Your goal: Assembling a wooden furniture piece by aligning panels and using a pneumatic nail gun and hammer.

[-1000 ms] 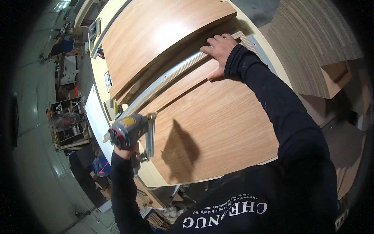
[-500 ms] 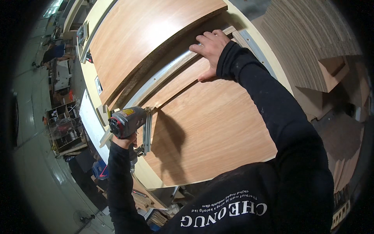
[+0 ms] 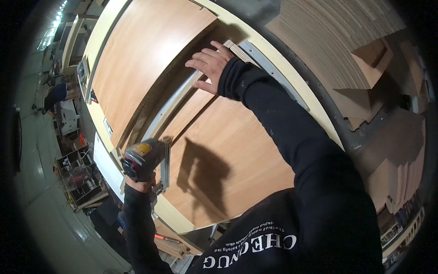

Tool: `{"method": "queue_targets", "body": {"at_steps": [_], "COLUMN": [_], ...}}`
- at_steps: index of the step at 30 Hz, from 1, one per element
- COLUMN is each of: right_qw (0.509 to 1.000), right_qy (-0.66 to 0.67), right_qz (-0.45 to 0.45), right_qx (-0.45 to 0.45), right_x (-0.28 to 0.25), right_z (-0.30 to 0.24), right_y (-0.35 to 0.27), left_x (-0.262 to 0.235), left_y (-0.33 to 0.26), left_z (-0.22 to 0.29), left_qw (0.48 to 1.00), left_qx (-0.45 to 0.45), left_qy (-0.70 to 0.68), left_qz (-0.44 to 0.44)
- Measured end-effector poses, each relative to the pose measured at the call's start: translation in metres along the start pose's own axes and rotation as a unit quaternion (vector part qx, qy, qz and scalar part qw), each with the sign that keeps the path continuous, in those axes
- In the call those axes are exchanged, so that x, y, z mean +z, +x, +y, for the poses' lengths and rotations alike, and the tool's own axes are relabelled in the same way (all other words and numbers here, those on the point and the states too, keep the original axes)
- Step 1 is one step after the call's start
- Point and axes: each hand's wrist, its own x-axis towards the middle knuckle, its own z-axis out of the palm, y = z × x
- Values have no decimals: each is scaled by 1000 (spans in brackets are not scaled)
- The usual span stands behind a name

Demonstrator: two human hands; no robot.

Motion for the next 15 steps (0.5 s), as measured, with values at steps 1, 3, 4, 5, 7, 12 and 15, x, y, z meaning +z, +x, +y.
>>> {"method": "queue_targets", "body": {"at_steps": [1, 3, 4, 5, 7, 12, 15], "right_qw": [999, 998, 997, 994, 995, 994, 993], "right_qy": [15, 39, 61, 62, 64, 71, 74], "right_qz": [46, 47, 47, 76, 72, 80, 91], "right_qx": [-16, -22, -27, -38, -32, -25, -14], "right_x": [2, 0, 2, 4, 6, 9, 8], "right_z": [3, 1, 2, -1, -2, 1, 7], "right_y": [-1, 1, 2, 3, 2, -1, -1], "left_x": [6, 11, 17, 20, 26, 37, 41], "left_y": [3, 26, 23, 25, 33, 49, 55], "left_z": [22, 18, 41, 59, 87, 106, 102], "left_qw": [1000, 952, 981, 983, 983, 997, 980], "left_qx": [0, 262, 191, 182, 177, 47, 190], "left_qy": [-3, 151, -17, -26, -33, -21, -1], "left_qz": [-12, 40, 18, -1, -24, -61, -52]}}
